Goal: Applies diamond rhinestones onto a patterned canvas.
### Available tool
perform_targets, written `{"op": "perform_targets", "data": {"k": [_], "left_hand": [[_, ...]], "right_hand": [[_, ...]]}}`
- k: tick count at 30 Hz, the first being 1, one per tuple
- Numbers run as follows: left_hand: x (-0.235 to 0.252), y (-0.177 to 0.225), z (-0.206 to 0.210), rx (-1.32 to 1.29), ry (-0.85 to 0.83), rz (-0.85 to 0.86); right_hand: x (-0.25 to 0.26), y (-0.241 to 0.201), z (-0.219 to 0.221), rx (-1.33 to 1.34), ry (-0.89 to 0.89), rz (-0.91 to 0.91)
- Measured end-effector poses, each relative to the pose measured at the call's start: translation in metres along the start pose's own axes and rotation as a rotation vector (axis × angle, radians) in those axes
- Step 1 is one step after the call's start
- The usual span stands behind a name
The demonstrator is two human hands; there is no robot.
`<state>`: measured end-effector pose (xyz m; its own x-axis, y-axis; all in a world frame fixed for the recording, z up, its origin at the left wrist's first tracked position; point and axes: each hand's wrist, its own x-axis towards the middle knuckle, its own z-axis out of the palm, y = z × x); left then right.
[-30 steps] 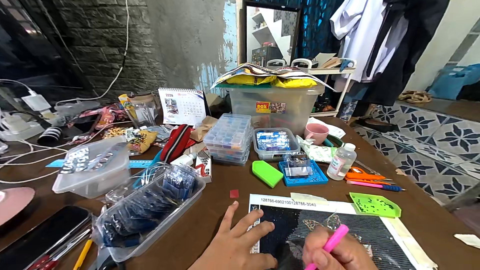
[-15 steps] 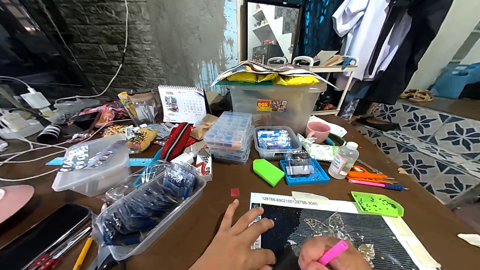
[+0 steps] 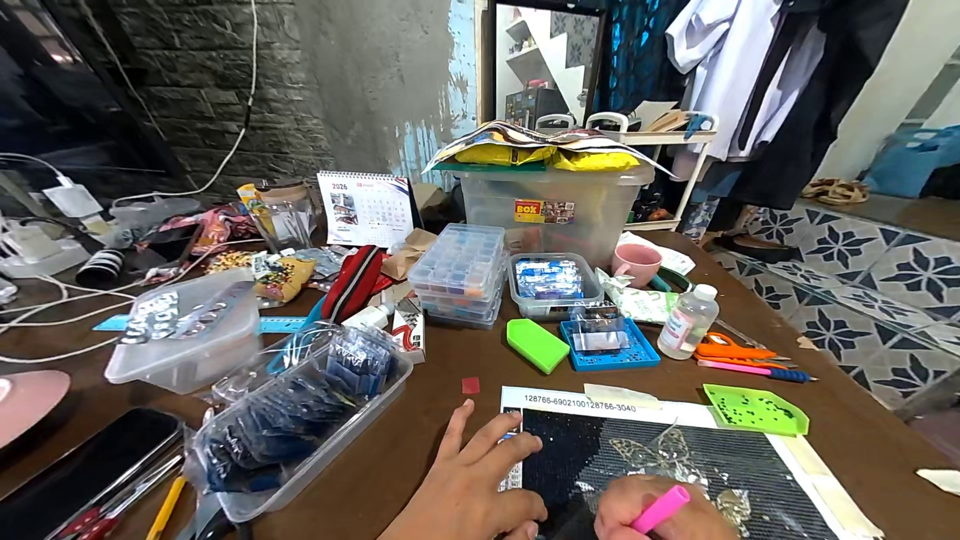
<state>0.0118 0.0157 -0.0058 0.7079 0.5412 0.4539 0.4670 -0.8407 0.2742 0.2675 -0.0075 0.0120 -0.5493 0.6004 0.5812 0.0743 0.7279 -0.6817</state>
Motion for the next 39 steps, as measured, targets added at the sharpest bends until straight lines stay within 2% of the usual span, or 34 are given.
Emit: {"op": "perform_targets", "data": {"k": [8,13,39], "left_hand": [[0.0,-0.001,0.0,-0.031,-0.004,-0.006],[0.0,-0.001,-0.001,-0.072,-0.019,-0.02],[0.0,0.001,-0.001,-0.078,-0.022,-0.036]], "right_hand": [[-0.003,0.005,-0.001,0.147,0.138,0.134],[-0.002,0.011,-0.001,0.104,0.209,0.175],[0.0,0.015,0.004,-0.02,0.187,0.202]]}}
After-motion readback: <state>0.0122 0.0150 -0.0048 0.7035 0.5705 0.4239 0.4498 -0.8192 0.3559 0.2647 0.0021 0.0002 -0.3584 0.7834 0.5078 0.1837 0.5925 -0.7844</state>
